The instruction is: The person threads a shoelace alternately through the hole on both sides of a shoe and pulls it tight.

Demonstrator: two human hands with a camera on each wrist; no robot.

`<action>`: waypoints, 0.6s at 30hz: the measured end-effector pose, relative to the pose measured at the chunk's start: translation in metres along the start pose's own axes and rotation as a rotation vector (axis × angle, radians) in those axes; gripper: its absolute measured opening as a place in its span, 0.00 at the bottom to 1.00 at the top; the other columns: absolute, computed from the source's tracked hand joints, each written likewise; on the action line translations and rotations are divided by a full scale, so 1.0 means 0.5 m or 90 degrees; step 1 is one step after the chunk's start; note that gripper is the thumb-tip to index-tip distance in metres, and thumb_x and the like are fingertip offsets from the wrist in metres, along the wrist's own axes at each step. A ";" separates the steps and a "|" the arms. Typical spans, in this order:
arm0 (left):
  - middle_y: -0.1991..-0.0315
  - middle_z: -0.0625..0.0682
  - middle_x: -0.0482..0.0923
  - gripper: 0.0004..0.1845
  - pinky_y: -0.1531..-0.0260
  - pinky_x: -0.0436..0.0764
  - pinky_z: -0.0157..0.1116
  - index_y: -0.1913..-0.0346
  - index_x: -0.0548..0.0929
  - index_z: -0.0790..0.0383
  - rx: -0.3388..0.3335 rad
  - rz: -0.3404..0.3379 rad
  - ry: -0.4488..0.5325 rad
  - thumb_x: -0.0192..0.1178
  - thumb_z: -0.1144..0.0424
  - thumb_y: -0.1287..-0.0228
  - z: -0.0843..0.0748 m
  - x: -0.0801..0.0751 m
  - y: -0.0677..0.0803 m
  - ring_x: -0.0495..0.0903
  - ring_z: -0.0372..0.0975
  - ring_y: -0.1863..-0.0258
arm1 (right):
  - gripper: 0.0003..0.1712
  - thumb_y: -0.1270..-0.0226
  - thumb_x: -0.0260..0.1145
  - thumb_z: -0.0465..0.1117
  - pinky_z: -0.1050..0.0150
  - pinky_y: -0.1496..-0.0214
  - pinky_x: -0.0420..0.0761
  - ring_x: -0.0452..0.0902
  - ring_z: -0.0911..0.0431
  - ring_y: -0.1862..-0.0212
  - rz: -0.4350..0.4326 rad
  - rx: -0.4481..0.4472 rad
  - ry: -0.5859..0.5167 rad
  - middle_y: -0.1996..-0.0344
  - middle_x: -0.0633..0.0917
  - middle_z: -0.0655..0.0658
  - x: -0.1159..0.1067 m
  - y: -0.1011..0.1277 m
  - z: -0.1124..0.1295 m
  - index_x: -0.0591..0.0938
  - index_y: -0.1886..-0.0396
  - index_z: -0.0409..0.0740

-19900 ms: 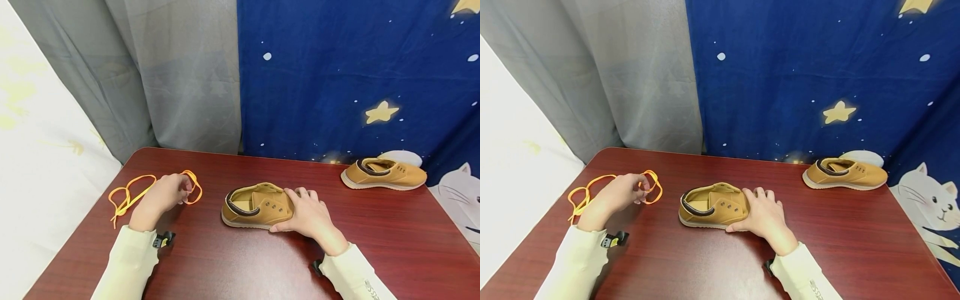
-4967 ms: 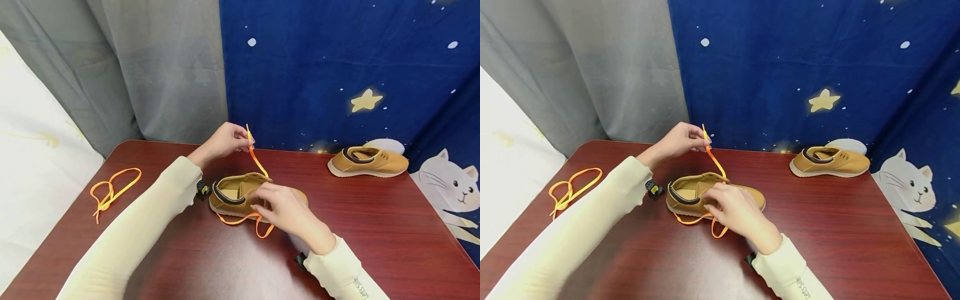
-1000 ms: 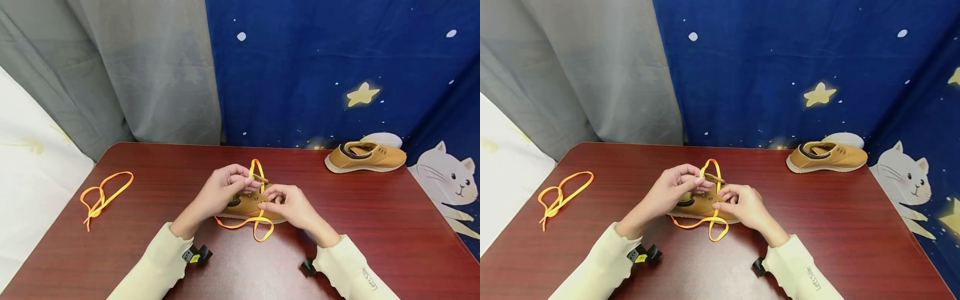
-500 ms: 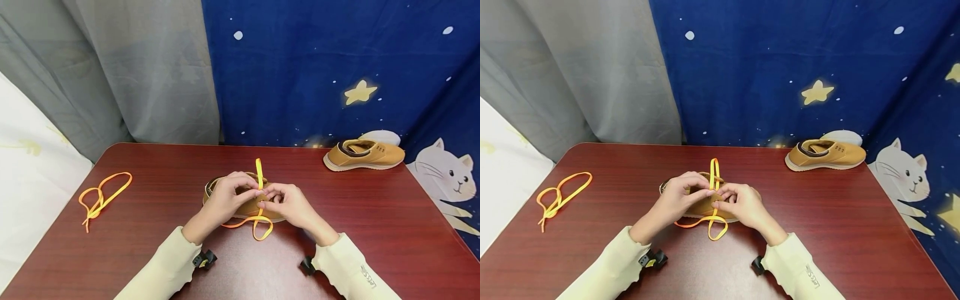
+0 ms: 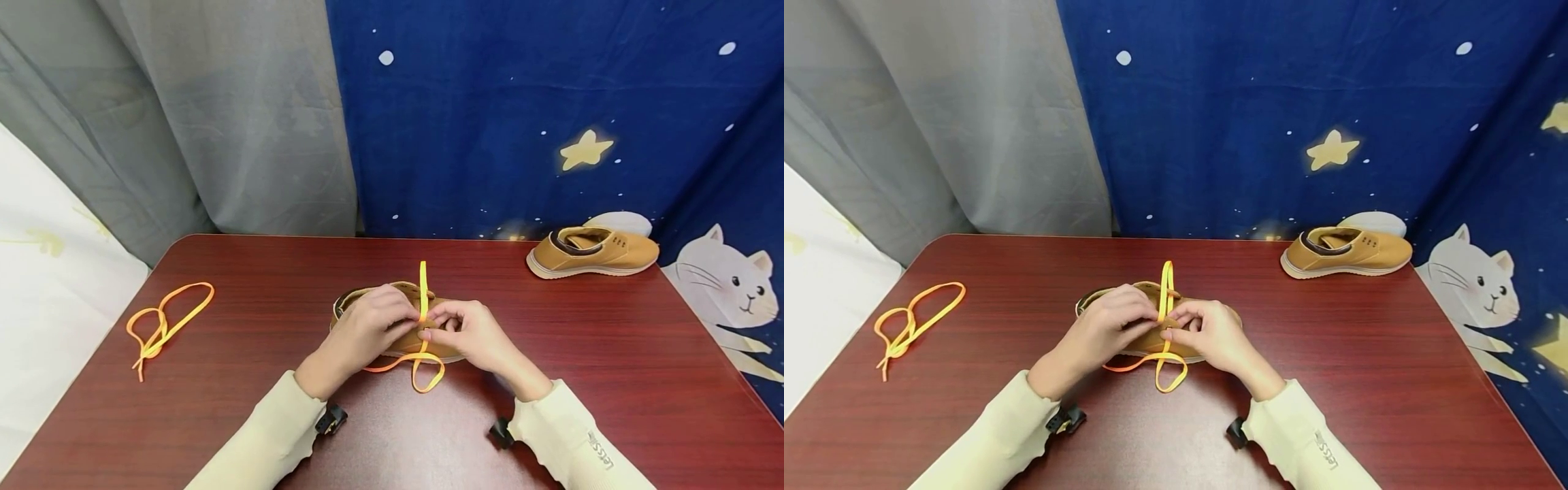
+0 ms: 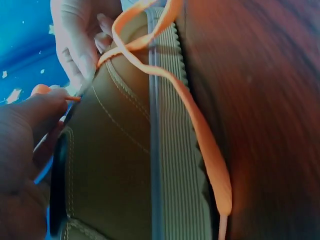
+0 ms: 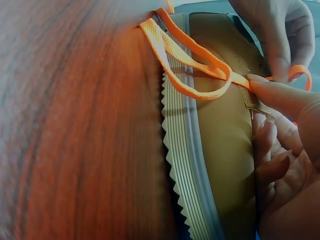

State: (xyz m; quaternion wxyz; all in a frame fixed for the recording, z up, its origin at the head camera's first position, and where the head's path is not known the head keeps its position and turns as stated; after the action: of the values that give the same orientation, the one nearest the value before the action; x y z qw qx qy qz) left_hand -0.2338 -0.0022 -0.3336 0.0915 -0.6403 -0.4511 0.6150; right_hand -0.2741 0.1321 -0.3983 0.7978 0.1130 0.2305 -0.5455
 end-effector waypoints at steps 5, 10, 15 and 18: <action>0.63 0.47 0.84 0.04 0.48 0.80 0.34 0.67 0.87 0.56 0.051 0.005 -0.087 0.72 0.68 0.43 -0.010 0.006 0.006 0.83 0.40 0.56 | 0.11 0.45 0.79 0.40 0.72 0.75 0.72 0.74 0.64 0.77 -0.002 -0.004 0.004 0.71 0.87 0.48 0.001 0.000 0.001 0.88 0.63 0.46; 0.53 0.49 0.86 0.03 0.49 0.83 0.35 0.67 0.87 0.54 -0.011 0.042 -0.096 0.73 0.64 0.41 0.002 0.013 0.007 0.86 0.40 0.53 | 0.11 0.45 0.79 0.40 0.71 0.75 0.72 0.74 0.64 0.77 -0.007 -0.009 0.015 0.71 0.87 0.48 0.001 0.000 0.003 0.88 0.62 0.46; 0.57 0.44 0.87 0.03 0.57 0.84 0.32 0.67 0.87 0.52 -0.072 0.100 -0.070 0.72 0.62 0.39 0.014 0.022 0.008 0.87 0.34 0.59 | 0.10 0.44 0.79 0.41 0.71 0.75 0.72 0.74 0.63 0.77 -0.008 -0.012 0.014 0.71 0.87 0.48 0.002 0.001 0.006 0.88 0.63 0.47; 0.61 0.42 0.86 0.03 0.60 0.82 0.30 0.66 0.86 0.52 -0.114 0.119 -0.044 0.71 0.62 0.38 0.023 0.025 0.008 0.84 0.32 0.63 | 0.10 0.44 0.79 0.41 0.71 0.75 0.72 0.73 0.64 0.77 -0.010 -0.019 0.014 0.72 0.87 0.48 0.002 0.001 0.009 0.88 0.63 0.47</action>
State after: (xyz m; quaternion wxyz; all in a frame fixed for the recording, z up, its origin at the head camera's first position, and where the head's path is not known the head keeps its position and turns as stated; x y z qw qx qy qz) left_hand -0.2440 -0.0013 -0.3477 -0.0393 -0.6638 -0.4451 0.5998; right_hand -0.2723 0.1298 -0.3950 0.7925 0.1052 0.2481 -0.5471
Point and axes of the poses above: each hand's wrist, its own y-axis away from the middle knuckle, its own x-axis out of the palm, z = x × y, the point moved 9 cm from there along -y, towards the middle knuckle
